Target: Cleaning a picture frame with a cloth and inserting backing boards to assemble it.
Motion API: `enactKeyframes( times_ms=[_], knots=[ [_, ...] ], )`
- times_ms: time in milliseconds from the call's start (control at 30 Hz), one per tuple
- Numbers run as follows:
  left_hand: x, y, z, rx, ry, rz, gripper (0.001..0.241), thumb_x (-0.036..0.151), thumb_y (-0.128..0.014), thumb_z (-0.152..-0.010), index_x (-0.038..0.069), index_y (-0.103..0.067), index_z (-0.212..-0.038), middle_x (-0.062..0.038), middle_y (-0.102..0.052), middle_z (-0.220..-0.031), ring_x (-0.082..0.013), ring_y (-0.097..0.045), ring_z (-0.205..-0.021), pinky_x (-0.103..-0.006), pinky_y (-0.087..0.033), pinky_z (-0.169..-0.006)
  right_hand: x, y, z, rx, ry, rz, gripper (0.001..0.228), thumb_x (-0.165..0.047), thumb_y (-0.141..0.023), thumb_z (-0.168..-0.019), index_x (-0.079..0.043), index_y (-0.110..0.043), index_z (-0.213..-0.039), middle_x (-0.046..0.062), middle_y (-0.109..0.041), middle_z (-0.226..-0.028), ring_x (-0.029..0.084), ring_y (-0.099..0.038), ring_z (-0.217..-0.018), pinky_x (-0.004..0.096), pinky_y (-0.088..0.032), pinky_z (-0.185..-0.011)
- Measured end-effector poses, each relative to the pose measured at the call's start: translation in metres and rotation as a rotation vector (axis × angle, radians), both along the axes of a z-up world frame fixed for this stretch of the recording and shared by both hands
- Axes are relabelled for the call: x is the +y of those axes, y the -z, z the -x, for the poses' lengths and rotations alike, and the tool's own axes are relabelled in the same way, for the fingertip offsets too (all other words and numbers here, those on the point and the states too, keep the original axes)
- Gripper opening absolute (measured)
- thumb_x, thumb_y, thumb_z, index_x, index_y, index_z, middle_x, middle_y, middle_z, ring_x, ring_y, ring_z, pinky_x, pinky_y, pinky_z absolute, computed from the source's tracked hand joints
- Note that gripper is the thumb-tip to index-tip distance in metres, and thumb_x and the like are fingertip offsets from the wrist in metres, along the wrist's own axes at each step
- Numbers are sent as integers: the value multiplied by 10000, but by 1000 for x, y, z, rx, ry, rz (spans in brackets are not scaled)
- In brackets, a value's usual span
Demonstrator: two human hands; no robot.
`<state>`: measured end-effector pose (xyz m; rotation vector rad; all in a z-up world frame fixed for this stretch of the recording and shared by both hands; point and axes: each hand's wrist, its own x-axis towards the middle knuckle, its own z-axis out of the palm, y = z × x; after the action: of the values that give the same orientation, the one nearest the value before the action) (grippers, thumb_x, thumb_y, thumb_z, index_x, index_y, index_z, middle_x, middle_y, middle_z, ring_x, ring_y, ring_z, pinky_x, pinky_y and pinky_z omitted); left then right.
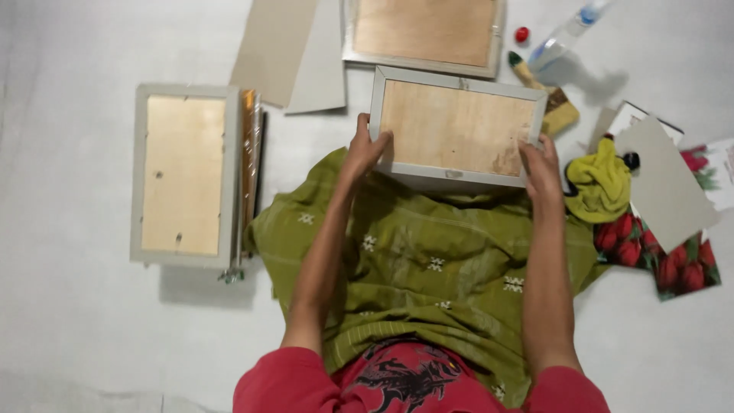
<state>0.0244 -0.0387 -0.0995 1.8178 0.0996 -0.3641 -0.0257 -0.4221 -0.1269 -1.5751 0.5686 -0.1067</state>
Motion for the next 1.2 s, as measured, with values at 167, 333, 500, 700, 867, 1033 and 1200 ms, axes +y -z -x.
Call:
enactKeyframes(
  times_ms=[167, 333, 500, 700, 867, 1033, 1200],
  knots=[
    [59, -83, 99, -30, -163, 121, 462, 339, -549, -1033, 135, -324, -1381, -433, -508, -1360, -613, -477, -1299, -710, -387, -1080, 69, -64, -13, 11, -280, 176, 535, -264, -672, -1044, -162, -476, -1532, 158, -562, -1157, 233, -572, -1029, 370, -478, -847],
    [135, -83, 178, 38, -382, -86, 544, 315, -440, -1049, 61, -205, -1469, -487, -356, -1455, -641, -389, -1342, -704, -318, -1151, 173, -63, -61, -70, -549, 318, 559, -283, -676, -1078, -63, -467, -1547, 351, -521, -1289, 405, -567, -1159, 543, -477, -953],
    [223, -101, 233, 85, -565, -358, 681, 453, -589, -995, -16, -362, -1433, -359, -502, -1363, -545, -499, -1298, -667, -398, -1079, 308, -76, -88, -320, -795, 233, 581, -263, -778, -1012, -20, -520, -1473, 334, -576, -1291, 441, -594, -1179, 565, -488, -994],
    [289, -130, 273, 139, -740, -511, 435, 409, -552, -1036, -3, -510, -1168, -97, -571, -882, -221, -606, -736, -385, -519, -683, 475, -85, -111, -318, -1078, 400, 504, -129, -676, -983, 110, -462, -1371, 285, -577, -1199, 361, -695, -953, 388, -673, -789],
    [317, -105, 286, 131, -822, -521, 447, 468, -584, -1036, 70, -429, -906, -31, -450, -745, -173, -453, -635, -352, -457, -648, 549, -48, -124, -528, -1051, 688, 598, -245, -750, -953, -53, -475, -1448, 213, -492, -1165, 371, -581, -952, 472, -610, -796],
    [319, -92, 276, 198, -829, -505, 469, 489, -575, -1041, 67, -437, -889, -28, -458, -731, -170, -463, -632, -351, -477, -656, 591, -32, -142, -754, -938, 975, 490, -240, -739, -923, -93, -588, -1366, 133, -564, -1065, 255, -529, -934, 348, -548, -779],
    [314, -95, 273, 167, -772, -790, 503, 540, -530, -1049, 47, -474, -969, -88, -544, -895, -260, -562, -766, -403, -482, -767, 583, -53, -130, -765, -991, 1001, 505, -246, -740, -972, -78, -561, -1412, 181, -601, -1349, 330, -605, -1166, 461, -551, -983]
  ],
)
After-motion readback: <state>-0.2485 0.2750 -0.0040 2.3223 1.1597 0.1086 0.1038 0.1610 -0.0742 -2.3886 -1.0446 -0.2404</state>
